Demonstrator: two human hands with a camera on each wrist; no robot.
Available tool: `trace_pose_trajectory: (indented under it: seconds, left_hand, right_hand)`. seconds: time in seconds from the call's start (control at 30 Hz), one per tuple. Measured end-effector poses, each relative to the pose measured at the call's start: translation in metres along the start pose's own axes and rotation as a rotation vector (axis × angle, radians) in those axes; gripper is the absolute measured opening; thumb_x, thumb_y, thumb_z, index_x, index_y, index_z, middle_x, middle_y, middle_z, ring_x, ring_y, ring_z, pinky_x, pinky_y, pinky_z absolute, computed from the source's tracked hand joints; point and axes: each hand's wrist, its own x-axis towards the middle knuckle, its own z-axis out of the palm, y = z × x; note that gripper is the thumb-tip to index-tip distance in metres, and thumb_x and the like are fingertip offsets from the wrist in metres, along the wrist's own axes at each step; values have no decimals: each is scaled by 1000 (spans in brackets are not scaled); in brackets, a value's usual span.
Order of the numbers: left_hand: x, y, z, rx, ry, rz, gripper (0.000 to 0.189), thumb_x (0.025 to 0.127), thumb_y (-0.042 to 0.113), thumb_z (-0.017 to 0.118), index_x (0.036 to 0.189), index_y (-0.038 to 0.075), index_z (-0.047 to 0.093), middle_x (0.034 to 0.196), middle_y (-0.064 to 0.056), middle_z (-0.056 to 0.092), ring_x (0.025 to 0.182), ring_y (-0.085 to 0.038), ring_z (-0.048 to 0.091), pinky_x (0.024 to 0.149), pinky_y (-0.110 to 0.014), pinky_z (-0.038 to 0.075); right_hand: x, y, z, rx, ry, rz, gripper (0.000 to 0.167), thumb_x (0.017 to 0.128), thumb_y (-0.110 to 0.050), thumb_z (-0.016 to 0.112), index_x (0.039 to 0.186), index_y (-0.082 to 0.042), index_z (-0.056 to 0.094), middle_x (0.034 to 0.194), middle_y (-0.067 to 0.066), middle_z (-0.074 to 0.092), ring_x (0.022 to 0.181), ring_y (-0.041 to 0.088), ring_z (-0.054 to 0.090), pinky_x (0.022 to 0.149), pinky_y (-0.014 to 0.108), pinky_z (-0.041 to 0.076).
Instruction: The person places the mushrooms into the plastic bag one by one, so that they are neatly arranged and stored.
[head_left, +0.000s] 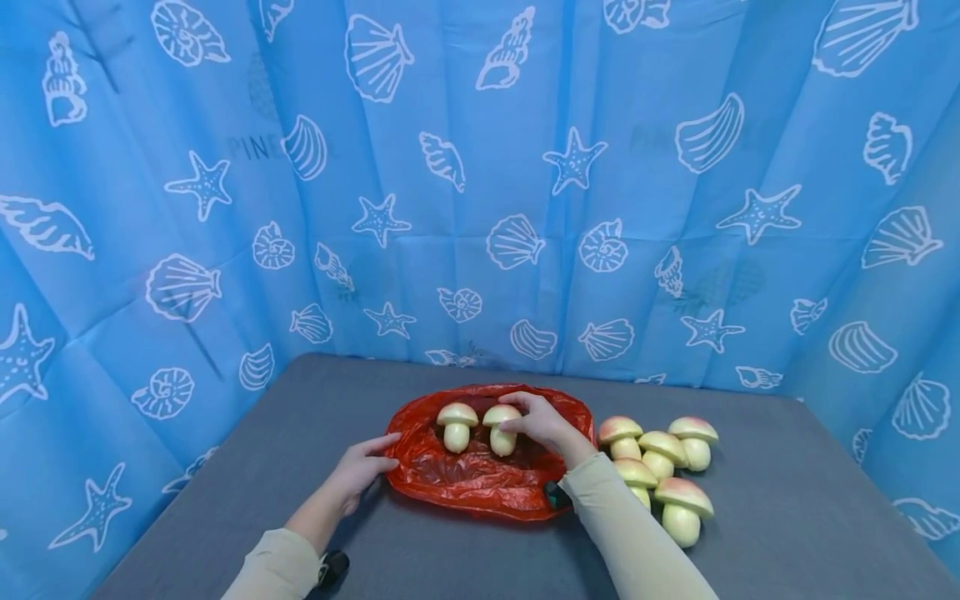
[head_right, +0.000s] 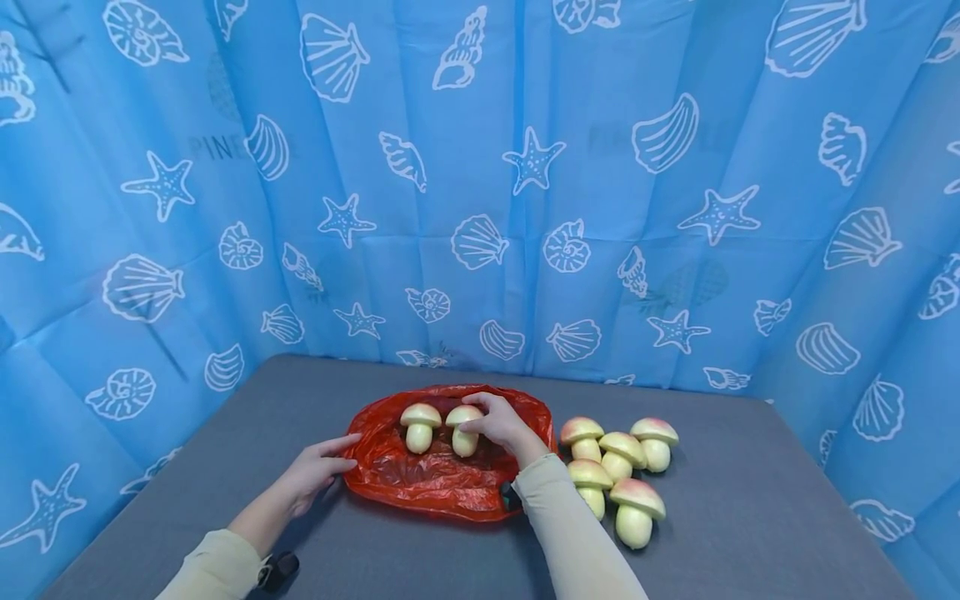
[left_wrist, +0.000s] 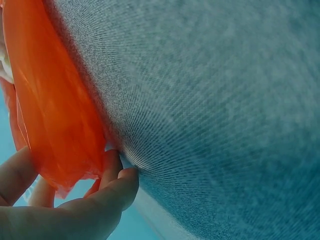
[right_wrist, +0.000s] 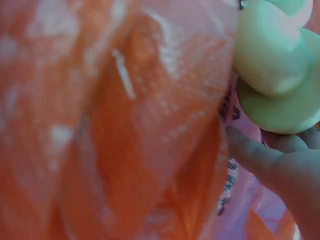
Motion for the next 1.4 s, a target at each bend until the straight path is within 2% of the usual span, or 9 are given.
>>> trace_pose_trajectory:
  seconds: [0.27, 0.47, 0.6, 0.73, 0.8, 0.93, 1.03, 1.23, 1.4]
  left_hand:
    - [1, -2, 1, 7, 8, 28, 50, 92, 1, 56, 142, 2, 48, 148, -32, 32, 136, -50, 28, 105, -61, 30]
    - [0, -3, 2, 11, 11, 18, 50, 93, 1, 56, 142, 2, 48, 149, -32, 31, 135, -50, 28, 105, -61, 30]
    - [1, -2, 2, 14, 12, 18, 50, 93, 2, 56, 142, 3, 48, 149, -32, 31, 136, -50, 28, 105, -61, 30]
    - [1, -2, 2, 14, 15, 18, 51, 92, 1, 56, 142, 2, 48, 149, -31, 30, 136, -50, 28, 105, -61, 30]
    - [1, -2, 2, 16, 17, 15, 51, 92, 1, 56, 142, 3, 48, 149, -31, 30, 136, -50, 27, 105, -61, 29]
    - [0, -2, 2, 21, 17, 9, 51, 92, 2, 57, 142, 3, 48, 149, -32, 30, 136, -50, 27, 105, -62, 29]
    - [0, -1, 2, 25, 16, 6, 51, 92, 3, 57, 142, 3, 48, 150, -32, 30, 136, -50, 27, 105, -62, 29]
    - [0, -1, 1, 14, 12, 7, 51, 92, 2, 57, 142, 3, 48, 149, -32, 30, 136, -50, 27, 105, -61, 29]
    - [0, -3, 1, 16, 11, 11, 51, 92, 3, 57, 142, 3, 48, 149, -32, 31, 136, -50, 27, 105, -61, 29]
  right_hand:
    - [6, 8, 5, -15, 61, 26, 43, 87, 1, 67, 128, 5, 57, 120, 17, 61, 102, 27, 58, 87, 42, 50]
    - [5, 6, 4, -48, 85, 78, 51, 86, -1, 69, 133, 5, 52, 126, 21, 56, 108, 32, 56, 92, 46, 47]
    - [2, 1, 3, -65, 91, 133, 51, 85, -5, 72, 131, 7, 52, 118, 20, 58, 95, 28, 56, 80, 42, 49]
    - [0, -1, 4, -54, 94, 193, 50, 85, -8, 72, 128, 7, 52, 109, 17, 59, 81, 26, 52, 67, 35, 45]
    - [0, -1, 6, -54, 104, 206, 50, 85, -8, 72, 129, 7, 52, 110, 18, 60, 81, 27, 52, 68, 35, 46]
    - [4, 0, 9, -45, 137, 199, 50, 85, -6, 73, 129, 9, 53, 117, 22, 59, 95, 29, 57, 83, 44, 50]
    - [6, 1, 11, -47, 159, 191, 49, 85, -5, 73, 127, 10, 53, 118, 23, 59, 102, 32, 58, 87, 46, 50]
    - [5, 0, 13, -30, 172, 180, 47, 84, -5, 73, 124, 10, 54, 116, 23, 59, 102, 33, 58, 88, 46, 49]
    - [1, -3, 10, -25, 155, 188, 50, 85, -6, 72, 129, 9, 52, 119, 23, 58, 101, 32, 58, 87, 47, 49]
